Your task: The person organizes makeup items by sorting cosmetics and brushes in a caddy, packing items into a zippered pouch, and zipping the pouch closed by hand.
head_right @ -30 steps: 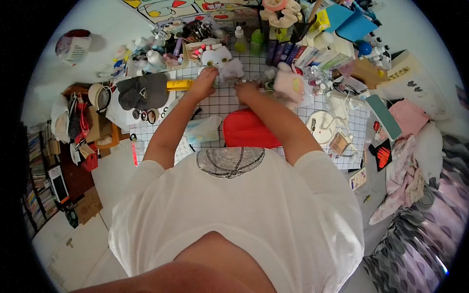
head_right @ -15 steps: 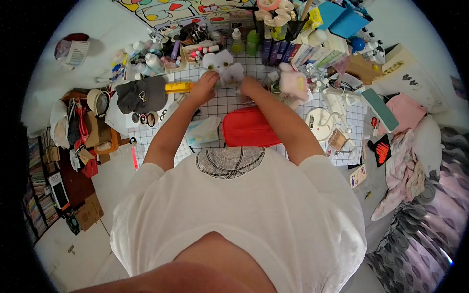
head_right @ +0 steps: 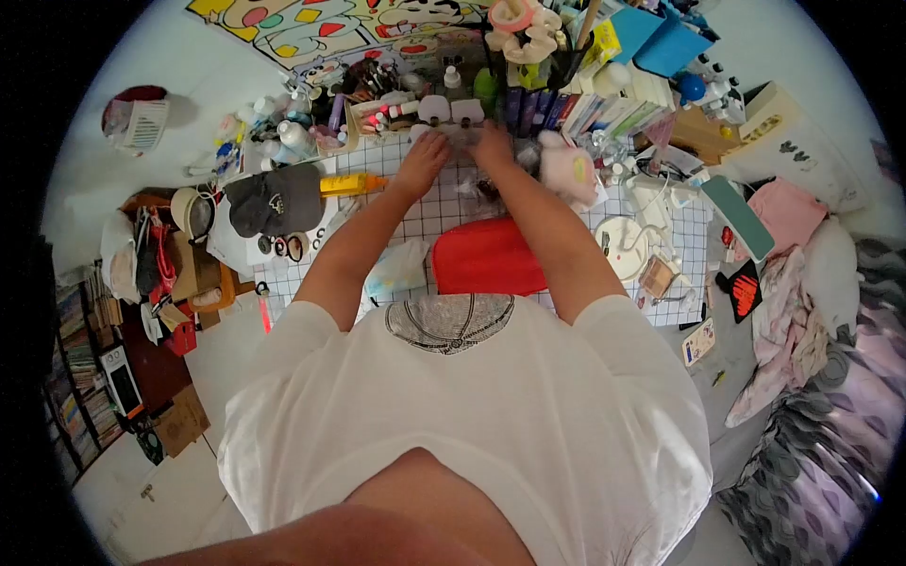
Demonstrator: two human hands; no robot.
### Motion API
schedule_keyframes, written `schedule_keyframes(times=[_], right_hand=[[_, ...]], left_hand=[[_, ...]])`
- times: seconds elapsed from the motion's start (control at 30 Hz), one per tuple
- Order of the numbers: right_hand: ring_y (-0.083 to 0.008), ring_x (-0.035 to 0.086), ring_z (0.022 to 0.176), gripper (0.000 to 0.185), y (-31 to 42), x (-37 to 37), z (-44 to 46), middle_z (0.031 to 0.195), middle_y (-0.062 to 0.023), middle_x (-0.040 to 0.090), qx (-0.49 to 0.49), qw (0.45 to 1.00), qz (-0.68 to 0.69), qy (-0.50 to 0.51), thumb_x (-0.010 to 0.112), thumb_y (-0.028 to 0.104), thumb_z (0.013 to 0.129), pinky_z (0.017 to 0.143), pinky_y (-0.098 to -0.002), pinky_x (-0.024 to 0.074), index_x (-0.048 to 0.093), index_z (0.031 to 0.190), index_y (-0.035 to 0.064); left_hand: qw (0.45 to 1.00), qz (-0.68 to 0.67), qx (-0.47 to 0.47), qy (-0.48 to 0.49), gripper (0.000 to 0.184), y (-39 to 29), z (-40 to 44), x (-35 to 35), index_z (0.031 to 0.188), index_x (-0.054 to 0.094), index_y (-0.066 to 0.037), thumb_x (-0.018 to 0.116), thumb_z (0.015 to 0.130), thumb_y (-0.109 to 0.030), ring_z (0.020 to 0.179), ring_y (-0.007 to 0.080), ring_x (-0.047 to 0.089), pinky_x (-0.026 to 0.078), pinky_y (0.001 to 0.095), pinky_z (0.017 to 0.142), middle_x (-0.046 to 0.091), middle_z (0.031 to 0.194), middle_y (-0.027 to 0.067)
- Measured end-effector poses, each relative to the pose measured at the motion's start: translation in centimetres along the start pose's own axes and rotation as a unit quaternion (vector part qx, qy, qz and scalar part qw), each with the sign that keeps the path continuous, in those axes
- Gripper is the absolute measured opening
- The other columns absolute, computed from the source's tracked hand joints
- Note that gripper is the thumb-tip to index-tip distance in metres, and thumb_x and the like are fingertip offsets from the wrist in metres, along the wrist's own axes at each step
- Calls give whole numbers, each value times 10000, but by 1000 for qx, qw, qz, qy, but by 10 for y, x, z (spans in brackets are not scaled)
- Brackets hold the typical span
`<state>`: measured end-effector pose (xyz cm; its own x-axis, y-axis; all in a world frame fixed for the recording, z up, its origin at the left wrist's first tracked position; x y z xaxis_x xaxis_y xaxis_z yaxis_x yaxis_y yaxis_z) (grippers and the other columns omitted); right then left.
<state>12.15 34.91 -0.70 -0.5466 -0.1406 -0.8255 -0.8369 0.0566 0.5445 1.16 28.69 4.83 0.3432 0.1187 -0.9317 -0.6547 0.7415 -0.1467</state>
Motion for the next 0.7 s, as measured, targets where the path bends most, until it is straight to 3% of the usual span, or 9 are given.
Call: schedule_keyframes(times=[0.1, 0.23, 0.33, 0.43, 0.53, 0.6, 0.7], right_hand=[[-366, 479, 1010, 550, -3, -11, 1, 1050, -233, 495, 21, 999, 14, -47, 725, 211, 643, 824, -411, 416, 444, 1051, -29], [-378, 481, 988, 561, -10, -6, 0, 1066, -252, 470, 88, 993, 11, -72, 700, 163, 674, 815, -420, 421, 388, 1099, -31], [-388, 467, 992, 588, -7, -6, -4, 1103, -259, 438, 101, 991, 25, -83, 692, 169, 690, 828, -420, 419, 355, 1129, -30], [-390, 446, 1014, 609, -6, -8, -9, 1134, -255, 414, 113, 987, 44, -105, 699, 192, 686, 849, -413, 415, 348, 1128, -36], [-385, 417, 1062, 681, -15, -12, -19, 1170, -259, 383, 203, 970, 77, -106, 711, 221, 677, 886, -396, 393, 310, 1153, -56], [-379, 384, 1121, 764, -27, -12, -27, 1221, -277, 337, 297, 944, 127, -70, 697, 219, 698, 931, -371, 360, 232, 1223, -83], [-374, 399, 1124, 813, -43, 0, -19, 1233, -277, 346, 270, 947, 167, -46, 713, 229, 682, 933, -366, 367, 208, 1233, -91]], left_hand=[[1000, 17, -4, 2, 344, 5, 10, 6, 995, 512, -11, 521, 653, -38, 1144, 295, 359, 276, 412, 996, 415, 1148, 134], [1000, 21, 3, 3, 364, 7, 14, 11, 1037, 512, -27, 515, 673, -47, 1146, 287, 358, 282, 400, 988, 413, 1154, 125], [998, 14, -44, -38, 386, 10, 4, -5, 1047, 514, -34, 538, 662, -36, 1113, 290, 388, 322, 402, 947, 415, 1150, 135], [986, -33, -162, 7, 418, 33, -6, 5, 1070, 497, -29, 560, 657, -21, 1051, 323, 437, 375, 415, 880, 406, 1163, 166], [922, -180, -341, -37, 445, 60, -32, 19, 1104, 468, -17, 567, 670, -20, 980, 366, 471, 412, 431, 814, 399, 1169, 195], [901, -238, -362, -13, 451, 63, -34, 34, 1126, 445, -7, 561, 692, -32, 978, 380, 472, 421, 424, 808, 395, 1172, 211], [885, -308, -349, -26, 462, 63, -27, 50, 1145, 423, 6, 561, 706, -40, 999, 380, 467, 423, 409, 820, 393, 1177, 222]])
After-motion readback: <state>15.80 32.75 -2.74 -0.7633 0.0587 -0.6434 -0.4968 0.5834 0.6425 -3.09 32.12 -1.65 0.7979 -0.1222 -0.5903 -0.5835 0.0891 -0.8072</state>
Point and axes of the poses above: each hand's wrist, its own z-axis towards the middle knuckle, its own x-axis out of the palm, y = z × x, the point moved 10 cm from there along z, towards the middle knuckle
